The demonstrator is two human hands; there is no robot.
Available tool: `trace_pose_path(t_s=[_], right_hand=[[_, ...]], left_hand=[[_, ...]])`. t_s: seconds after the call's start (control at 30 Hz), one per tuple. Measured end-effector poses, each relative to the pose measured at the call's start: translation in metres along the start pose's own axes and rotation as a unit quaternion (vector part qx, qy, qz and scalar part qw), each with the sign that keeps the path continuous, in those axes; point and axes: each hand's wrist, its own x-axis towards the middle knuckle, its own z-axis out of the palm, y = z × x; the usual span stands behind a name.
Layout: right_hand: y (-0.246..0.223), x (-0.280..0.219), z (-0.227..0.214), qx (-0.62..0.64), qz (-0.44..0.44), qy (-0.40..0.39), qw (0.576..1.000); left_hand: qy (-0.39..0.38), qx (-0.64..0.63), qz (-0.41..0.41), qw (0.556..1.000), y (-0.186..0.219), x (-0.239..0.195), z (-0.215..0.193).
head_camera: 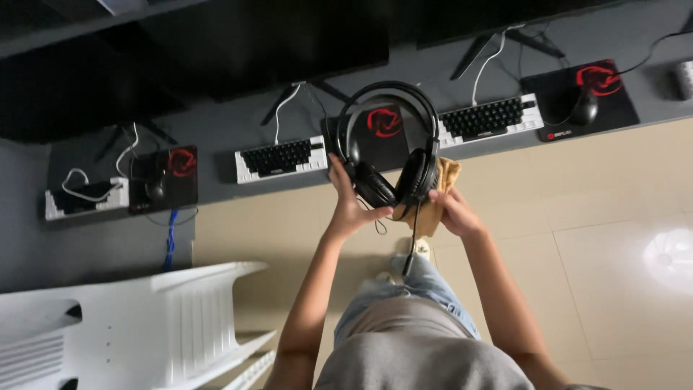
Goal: The person cleans a pair of black headphones with a cloth, then wipes a computer keyboard and mouse. They spray the cloth with a liquid from a bottle and continue wiping the keyboard and mousepad.
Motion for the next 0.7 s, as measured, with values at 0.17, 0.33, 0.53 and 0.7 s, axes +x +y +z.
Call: trace_pose_path(t_s=[0.17, 0.33, 0.53, 0.7], right_hand=[[-0.046, -0.023, 0.031, -0.128, -0.056, -0.063, 0.988], [-0.118, -0.039, 0.105, -0.198, -0.205, -0.115, 0.952], [-0.181, -0.017, 0.155, -0.185, -0.276, -0.112, 0.937], [-0.243, 0.011, 0.205, -0.225, -0.292, -0.078, 0.926]], left_hand=[[-0.048, 0.026, 0.096, 0.994, 0.044, 0.010, -0.029], [-0.048, -0.016, 0.142, 0.989, 0.106, 0.038, -0.049], [-0.047, -0.054, 0.220, 0.973, 0.175, 0.079, -0.073], [-0.027, 0.037, 0.318, 0.947, 0.208, 0.134, -0.089]])
